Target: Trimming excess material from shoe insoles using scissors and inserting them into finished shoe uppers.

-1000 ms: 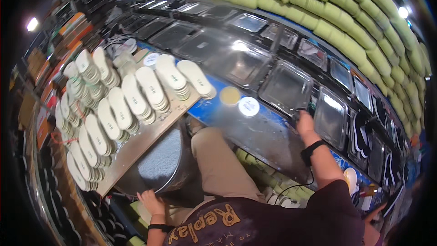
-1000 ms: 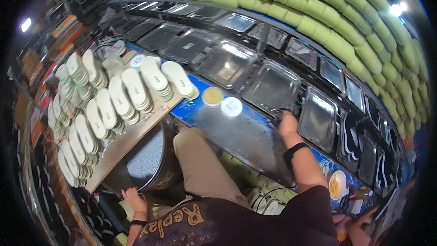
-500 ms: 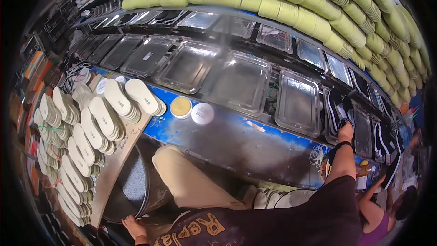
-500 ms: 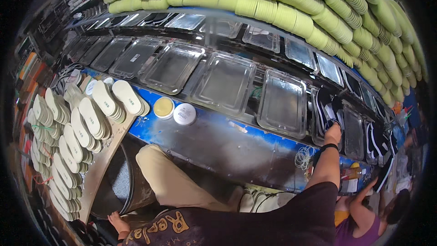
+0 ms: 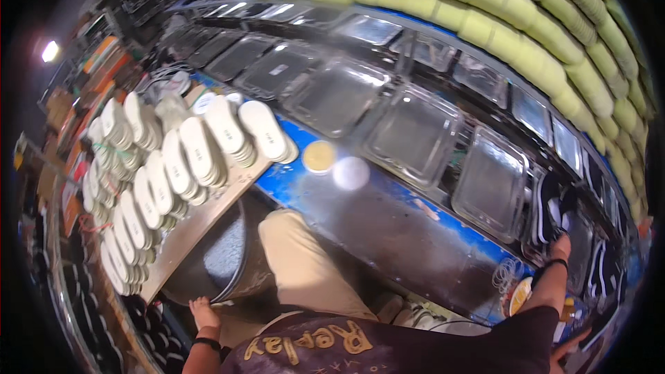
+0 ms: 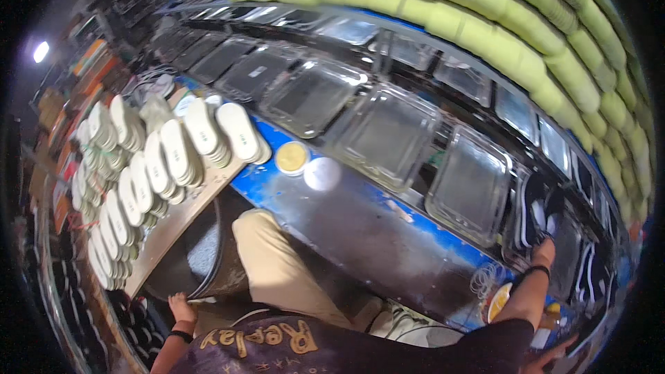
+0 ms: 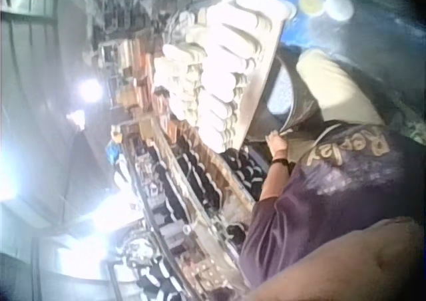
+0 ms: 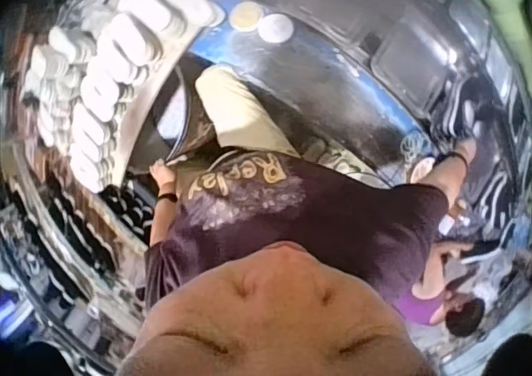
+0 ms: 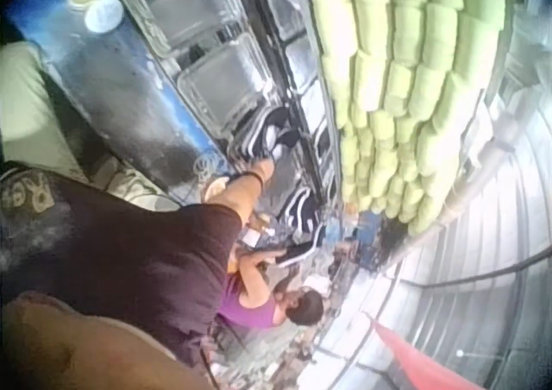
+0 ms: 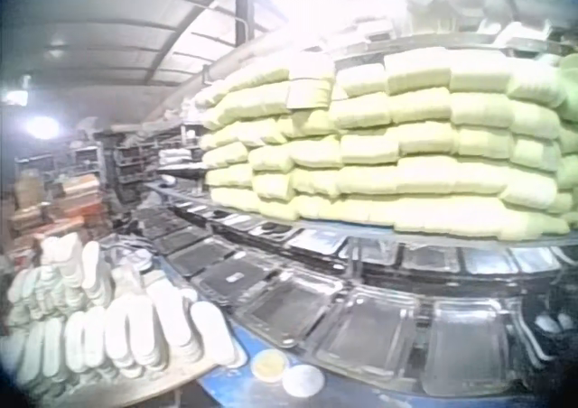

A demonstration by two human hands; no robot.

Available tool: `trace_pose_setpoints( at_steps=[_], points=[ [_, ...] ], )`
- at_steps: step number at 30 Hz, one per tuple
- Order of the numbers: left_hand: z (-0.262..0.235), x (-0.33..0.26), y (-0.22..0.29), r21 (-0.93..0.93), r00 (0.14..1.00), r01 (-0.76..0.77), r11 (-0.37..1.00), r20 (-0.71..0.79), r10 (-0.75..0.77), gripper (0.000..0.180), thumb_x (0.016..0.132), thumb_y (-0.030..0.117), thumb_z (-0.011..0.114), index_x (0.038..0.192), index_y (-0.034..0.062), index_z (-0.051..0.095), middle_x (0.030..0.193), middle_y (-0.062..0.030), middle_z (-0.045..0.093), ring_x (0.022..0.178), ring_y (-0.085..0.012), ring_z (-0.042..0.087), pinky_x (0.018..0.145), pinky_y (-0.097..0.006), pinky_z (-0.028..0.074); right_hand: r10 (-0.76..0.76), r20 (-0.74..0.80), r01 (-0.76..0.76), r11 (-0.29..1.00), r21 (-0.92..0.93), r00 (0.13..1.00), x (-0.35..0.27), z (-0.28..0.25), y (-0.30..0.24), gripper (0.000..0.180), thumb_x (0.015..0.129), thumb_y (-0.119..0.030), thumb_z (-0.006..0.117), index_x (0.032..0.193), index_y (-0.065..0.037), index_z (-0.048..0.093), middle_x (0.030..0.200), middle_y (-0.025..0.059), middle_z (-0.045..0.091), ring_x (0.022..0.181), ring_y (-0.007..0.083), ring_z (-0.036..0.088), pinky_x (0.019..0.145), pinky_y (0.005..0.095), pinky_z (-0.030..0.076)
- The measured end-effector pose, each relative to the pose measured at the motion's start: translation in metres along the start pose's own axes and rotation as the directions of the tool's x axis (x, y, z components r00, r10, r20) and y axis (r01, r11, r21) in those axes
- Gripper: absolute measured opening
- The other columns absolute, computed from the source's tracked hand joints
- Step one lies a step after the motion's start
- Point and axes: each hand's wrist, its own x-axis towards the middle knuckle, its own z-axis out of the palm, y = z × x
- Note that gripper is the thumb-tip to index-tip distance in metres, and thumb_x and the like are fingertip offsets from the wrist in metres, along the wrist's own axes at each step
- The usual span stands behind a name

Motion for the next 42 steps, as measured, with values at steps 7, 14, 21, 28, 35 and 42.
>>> trace_pose_setpoints(
  at_steps=[7,14,21,28,35,42],
  points=[
    [0.005,0.006,0.014,-0.051,0.995,-0.012,0.999,-0.1,0.006,0.027,0.065,0.02,0.068,0.088,0.0069,0.062,0.095,-0.0112,0.061,0.101,-0.0298,0.054,0.109,-0.049,0.027,-0.125,-0.047,0.127,0.991,0.039,0.991,0.006,0.027,0.007,0.049,0.079,-0.012,0.068,0.125,-0.002,0.053,0.121,0.0219,0.059,0.115,0.0383,0.054,0.097,0.0421,0.043],
    [-0.016,-0.007,0.021,-0.065,0.987,0.05,0.997,-0.15,-0.059,0.022,0.07,0.014,0.064,0.092,0.0074,0.063,0.094,-0.0109,0.059,0.102,-0.0294,0.054,0.111,-0.051,0.023,-0.205,-0.096,0.209,0.977,0.032,0.974,-0.013,-0.029,-0.099,0.048,0.076,-0.014,0.073,0.118,0.001,0.056,0.112,0.0237,0.062,0.105,0.0395,0.059,0.09,0.0428,0.046],
    [-0.025,-0.013,0.02,-0.189,0.984,0.043,0.981,-0.164,-0.074,0.029,0.068,0.013,0.068,0.095,0.0074,0.062,0.098,-0.0106,0.058,0.105,-0.0302,0.052,0.112,-0.052,0.021,-0.696,-0.422,0.807,0.428,0.406,0.581,-0.214,-0.086,-0.309,0.031,0.064,0.002,0.07,0.093,-0.004,0.061,0.083,0.0173,0.064,0.078,0.0371,0.062,0.072,0.0422,0.048],
    [-0.047,-0.021,0.022,-0.563,0.98,0.009,0.826,-0.161,-0.12,0.029,0.073,0.008,0.065,0.102,0.0074,0.063,0.104,-0.0134,0.061,0.107,-0.033,0.054,0.105,-0.053,0.032,-0.833,-0.533,0.883,-0.355,0.308,-0.149,-0.396,-0.112,-0.459,0.028,0.06,-0.008,0.074,0.075,-0.006,0.05,0.07,0.0155,0.051,0.066,0.0389,0.053,0.058,0.0464,0.042],
    [-0.06,-0.032,0.028,-0.988,0.965,-0.024,0.152,-0.063,-0.255,0.014,0.087,0.008,0.061,0.1,0.0049,0.057,0.102,-0.0079,0.062,0.096,-0.016,0.057,0.086,-0.029,0.045,-0.744,-0.408,0.565,-0.668,0.485,-0.529,-0.613,-0.106,-0.537,0.017,0.08,-0.021,0.065,0.084,-0.008,0.055,0.078,0.0117,0.057,0.073,0.0327,0.06,0.063,0.0438,0.047],
    [-0.098,-0.017,-0.007,-0.637,0.963,0.109,0.763,-0.122,-0.24,0.022,0.089,0.023,0.061,0.089,0.0005,0.065,0.083,-0.0173,0.065,0.077,-0.0333,0.063,0.072,-0.041,0.049,-0.719,-0.313,0.438,-0.649,0.622,-0.621,-0.65,-0.104,-0.51,0.014,0.08,-0.019,0.064,0.086,-0.008,0.057,0.084,0.0131,0.06,0.076,0.0342,0.061,0.065,0.0432,0.049]
  ],
)
